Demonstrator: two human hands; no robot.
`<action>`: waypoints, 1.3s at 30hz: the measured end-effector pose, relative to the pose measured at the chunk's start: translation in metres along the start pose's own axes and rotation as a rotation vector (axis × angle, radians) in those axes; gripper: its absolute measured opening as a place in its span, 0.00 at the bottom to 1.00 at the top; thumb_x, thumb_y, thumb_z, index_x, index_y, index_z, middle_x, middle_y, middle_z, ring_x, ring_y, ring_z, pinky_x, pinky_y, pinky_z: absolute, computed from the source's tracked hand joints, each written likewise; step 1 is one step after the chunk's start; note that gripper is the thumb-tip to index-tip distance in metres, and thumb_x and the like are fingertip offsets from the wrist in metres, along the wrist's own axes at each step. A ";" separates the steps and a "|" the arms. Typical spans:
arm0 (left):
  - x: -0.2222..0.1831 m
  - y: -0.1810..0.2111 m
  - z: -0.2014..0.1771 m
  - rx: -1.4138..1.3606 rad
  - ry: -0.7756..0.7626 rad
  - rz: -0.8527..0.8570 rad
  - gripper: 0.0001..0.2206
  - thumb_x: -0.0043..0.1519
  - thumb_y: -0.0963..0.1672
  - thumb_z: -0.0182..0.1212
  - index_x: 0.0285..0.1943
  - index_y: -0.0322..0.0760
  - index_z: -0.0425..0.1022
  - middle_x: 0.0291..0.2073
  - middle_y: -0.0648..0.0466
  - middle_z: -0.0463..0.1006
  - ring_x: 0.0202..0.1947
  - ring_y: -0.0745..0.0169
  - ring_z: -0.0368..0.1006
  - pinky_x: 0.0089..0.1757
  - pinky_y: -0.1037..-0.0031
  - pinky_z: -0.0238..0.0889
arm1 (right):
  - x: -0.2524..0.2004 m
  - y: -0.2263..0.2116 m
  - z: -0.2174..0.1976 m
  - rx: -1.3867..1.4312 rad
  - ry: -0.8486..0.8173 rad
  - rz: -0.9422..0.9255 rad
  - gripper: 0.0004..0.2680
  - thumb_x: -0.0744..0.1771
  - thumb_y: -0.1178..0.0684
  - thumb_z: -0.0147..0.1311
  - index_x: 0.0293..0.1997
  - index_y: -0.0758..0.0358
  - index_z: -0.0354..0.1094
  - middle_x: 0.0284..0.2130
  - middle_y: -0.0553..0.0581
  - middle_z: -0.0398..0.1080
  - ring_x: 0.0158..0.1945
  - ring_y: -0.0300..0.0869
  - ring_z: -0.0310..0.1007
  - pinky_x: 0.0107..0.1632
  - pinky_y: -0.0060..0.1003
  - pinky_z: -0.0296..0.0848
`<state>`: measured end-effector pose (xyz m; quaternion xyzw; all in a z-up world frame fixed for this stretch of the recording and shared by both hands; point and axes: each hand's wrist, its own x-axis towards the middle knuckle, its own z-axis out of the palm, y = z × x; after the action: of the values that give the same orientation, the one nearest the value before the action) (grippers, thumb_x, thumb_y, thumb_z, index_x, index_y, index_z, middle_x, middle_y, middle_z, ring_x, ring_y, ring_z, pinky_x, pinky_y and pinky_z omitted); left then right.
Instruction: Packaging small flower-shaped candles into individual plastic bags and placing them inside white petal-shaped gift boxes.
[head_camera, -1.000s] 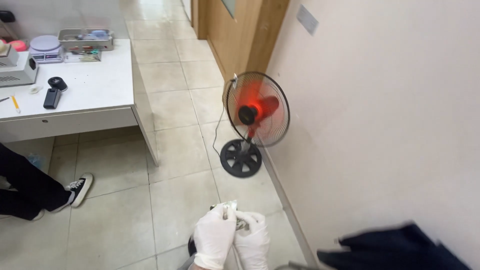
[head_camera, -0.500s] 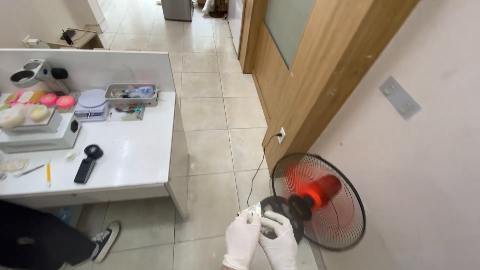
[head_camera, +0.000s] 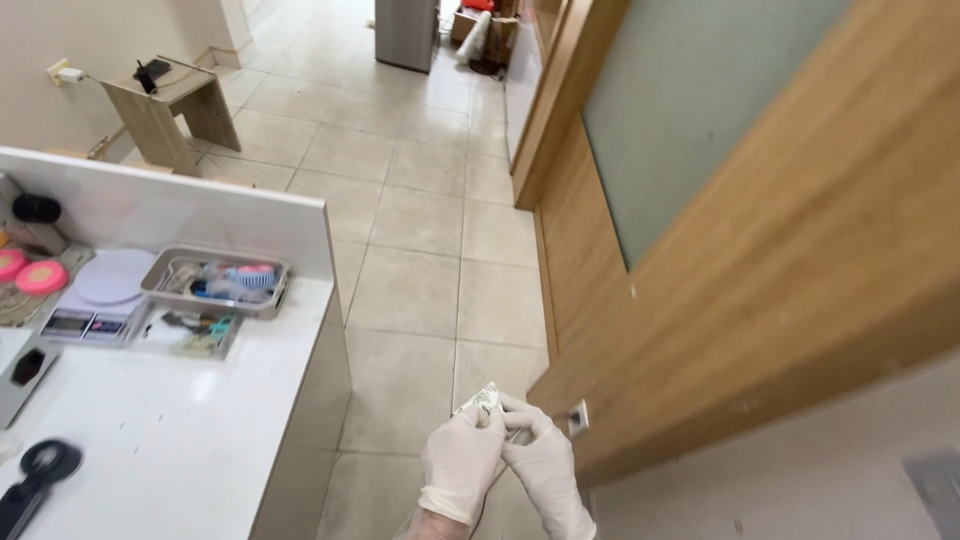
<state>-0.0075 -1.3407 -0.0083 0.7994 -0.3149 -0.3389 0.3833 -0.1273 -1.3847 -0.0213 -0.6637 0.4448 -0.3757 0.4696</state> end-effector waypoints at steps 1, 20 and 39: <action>0.026 0.014 -0.001 -0.005 0.014 -0.002 0.14 0.58 0.54 0.59 0.34 0.44 0.81 0.32 0.48 0.83 0.38 0.45 0.80 0.41 0.60 0.71 | 0.030 -0.012 0.003 0.002 -0.012 -0.009 0.07 0.60 0.61 0.67 0.38 0.65 0.78 0.55 0.50 0.77 0.52 0.34 0.75 0.53 0.29 0.73; 0.572 0.215 -0.013 -0.143 -0.245 0.036 0.24 0.64 0.58 0.54 0.32 0.37 0.79 0.27 0.48 0.82 0.34 0.54 0.78 0.41 0.71 0.69 | 0.622 0.099 0.064 0.118 0.104 0.191 0.04 0.61 0.63 0.66 0.35 0.72 0.78 0.49 0.57 0.80 0.41 0.38 0.78 0.45 0.33 0.77; 1.088 0.385 0.037 -1.717 -0.736 -0.362 0.27 0.66 0.57 0.48 0.64 0.35 0.70 0.48 0.47 0.80 0.44 0.58 0.77 0.44 0.65 0.72 | 1.168 0.174 0.133 0.443 -0.116 0.160 0.05 0.62 0.69 0.62 0.36 0.71 0.71 0.53 0.67 0.78 0.50 0.44 0.76 0.52 0.36 0.77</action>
<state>0.4924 -2.3812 -0.0347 0.1244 0.0694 -0.7393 0.6581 0.3294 -2.4763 -0.1305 -0.5276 0.3751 -0.3867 0.6568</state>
